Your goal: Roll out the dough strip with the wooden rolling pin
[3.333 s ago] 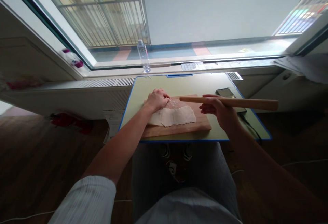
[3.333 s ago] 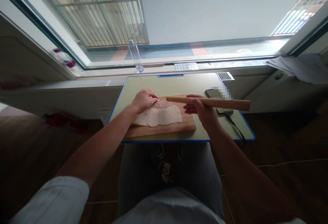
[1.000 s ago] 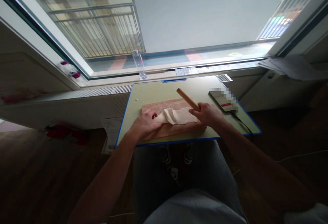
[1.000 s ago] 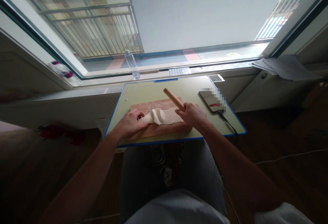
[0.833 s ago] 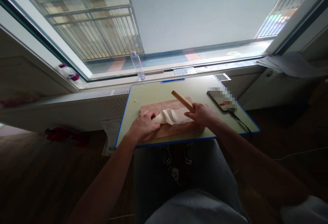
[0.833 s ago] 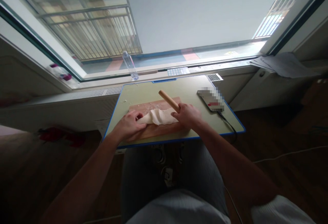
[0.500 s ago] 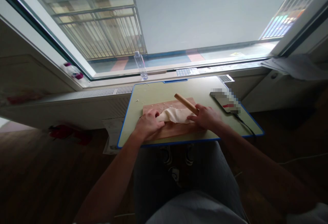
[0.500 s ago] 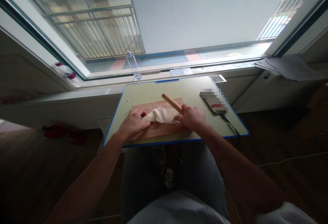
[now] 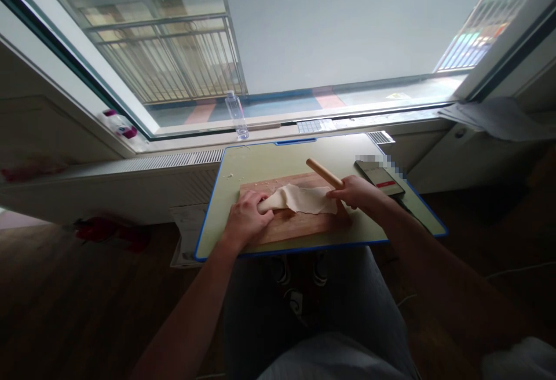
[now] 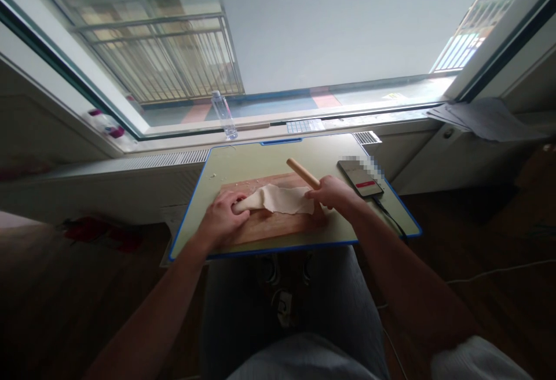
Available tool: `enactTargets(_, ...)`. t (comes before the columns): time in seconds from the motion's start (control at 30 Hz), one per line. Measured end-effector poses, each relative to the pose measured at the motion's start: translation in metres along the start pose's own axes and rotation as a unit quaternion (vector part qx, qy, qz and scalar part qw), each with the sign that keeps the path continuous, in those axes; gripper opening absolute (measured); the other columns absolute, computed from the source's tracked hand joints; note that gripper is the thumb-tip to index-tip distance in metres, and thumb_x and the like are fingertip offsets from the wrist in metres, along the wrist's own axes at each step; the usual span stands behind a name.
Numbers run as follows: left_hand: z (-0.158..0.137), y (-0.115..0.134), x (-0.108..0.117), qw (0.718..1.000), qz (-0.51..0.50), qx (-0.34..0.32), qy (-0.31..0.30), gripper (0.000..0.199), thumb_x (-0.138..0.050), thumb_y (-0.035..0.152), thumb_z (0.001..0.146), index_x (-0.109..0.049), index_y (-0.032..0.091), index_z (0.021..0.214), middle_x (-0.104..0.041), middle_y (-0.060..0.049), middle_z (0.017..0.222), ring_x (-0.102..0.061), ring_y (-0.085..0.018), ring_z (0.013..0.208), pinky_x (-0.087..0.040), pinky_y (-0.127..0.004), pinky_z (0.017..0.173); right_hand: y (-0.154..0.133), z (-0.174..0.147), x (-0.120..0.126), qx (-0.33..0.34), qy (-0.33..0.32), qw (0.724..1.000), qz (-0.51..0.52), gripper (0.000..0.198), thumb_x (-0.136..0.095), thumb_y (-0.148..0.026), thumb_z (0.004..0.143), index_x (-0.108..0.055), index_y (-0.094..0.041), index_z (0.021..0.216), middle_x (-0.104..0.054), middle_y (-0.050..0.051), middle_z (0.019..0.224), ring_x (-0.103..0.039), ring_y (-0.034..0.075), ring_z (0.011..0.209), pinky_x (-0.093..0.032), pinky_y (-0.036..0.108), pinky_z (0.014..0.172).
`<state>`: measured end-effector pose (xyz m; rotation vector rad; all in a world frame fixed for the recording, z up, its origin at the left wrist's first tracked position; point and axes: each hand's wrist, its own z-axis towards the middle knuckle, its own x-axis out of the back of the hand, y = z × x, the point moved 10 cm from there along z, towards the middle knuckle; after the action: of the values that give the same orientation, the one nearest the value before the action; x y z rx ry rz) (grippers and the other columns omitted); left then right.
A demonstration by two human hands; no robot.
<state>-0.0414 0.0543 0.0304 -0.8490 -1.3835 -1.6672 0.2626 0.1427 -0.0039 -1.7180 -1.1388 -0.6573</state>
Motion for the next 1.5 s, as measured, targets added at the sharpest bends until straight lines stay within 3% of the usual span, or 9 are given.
enactTargets(0.13,-0.003,-0.01,0.001,1.0,0.003,0.005,0.008,0.036,-0.072,0.031,0.083,-0.076,0.023,0.118,-0.075,-0.008,0.121,-0.067,-0.032,0.12,-0.054,-0.049,0.11,0.0,0.0,0.005,-0.001,0.028,1.0,-0.006,0.03,-0.077,-0.039,0.09,-0.079,-0.01,0.099,-0.073,0.008,0.069,-0.066,0.018,0.054,-0.044,0.027,0.048)
enactTargets(0.4,0.0,-0.003,-0.008,0.999,-0.031,-0.007,0.008,0.034,-0.071,0.029,0.082,-0.076,0.025,0.116,-0.075,-0.006,0.121,-0.069,-0.027,0.115,-0.054,-0.044,0.113,-0.009,0.003,0.014,0.01,0.046,0.998,-0.044,0.019,-0.075,-0.026,0.084,-0.079,-0.012,0.094,-0.072,0.008,0.066,-0.066,0.019,0.054,-0.042,0.028,0.047)
enactTargets(0.6,0.0,-0.009,-0.004,0.999,-0.037,-0.005,0.013,0.033,-0.071,0.029,0.081,-0.075,0.024,0.114,-0.075,-0.007,0.118,-0.068,-0.028,0.114,-0.056,-0.047,0.11,-0.007,0.015,0.004,0.03,0.018,0.998,0.046,0.019,-0.078,-0.028,0.087,-0.078,-0.013,0.1,-0.073,0.005,0.072,-0.064,0.015,0.052,-0.044,0.024,0.047)
enactTargets(0.8,0.001,-0.009,-0.006,0.999,-0.041,-0.01,0.009,0.032,-0.07,0.029,0.083,-0.074,0.024,0.114,-0.074,-0.006,0.118,-0.067,-0.028,0.115,-0.053,-0.046,0.112,-0.02,0.017,0.001,0.032,-0.008,0.999,0.001,0.013,-0.079,-0.022,0.083,-0.078,-0.012,0.091,-0.069,0.005,0.062,-0.062,0.016,0.049,-0.041,0.026,0.045)
enactTargets(0.97,0.0,-0.008,-0.006,0.999,-0.033,-0.006,0.005,0.031,-0.07,0.028,0.084,-0.073,0.025,0.115,-0.074,-0.006,0.119,-0.065,-0.028,0.118,-0.053,-0.045,0.112,-0.016,0.016,-0.007,0.028,-0.041,0.998,0.033,0.014,-0.074,-0.024,0.083,-0.079,-0.012,0.09,-0.068,0.004,0.059,-0.064,0.018,0.052,-0.044,0.026,0.047)
enactTargets(1.3,0.0,-0.009,-0.006,0.999,-0.028,-0.006,0.016,0.03,-0.07,0.03,0.084,-0.073,0.024,0.113,-0.074,-0.006,0.116,-0.066,-0.029,0.115,-0.052,-0.047,0.111,-0.023,0.009,-0.013,0.034,-0.017,0.999,0.021,0.016,-0.076,-0.026,0.079,-0.079,-0.014,0.09,-0.069,0.003,0.067,-0.063,0.017,0.057,-0.039,0.026,0.048)
enactTargets(1.5,0.0,-0.012,-0.007,0.999,-0.038,-0.005,0.01,0.03,-0.069,0.031,0.084,-0.073,0.025,0.113,-0.074,-0.006,0.117,-0.067,-0.029,0.114,-0.053,-0.048,0.11,-0.03,0.005,-0.007,0.073,-0.007,0.997,-0.024,0.015,-0.071,-0.03,0.083,-0.077,-0.017,0.084,-0.069,0.003,0.068,-0.06,0.016,0.057,-0.035,0.028,0.049)
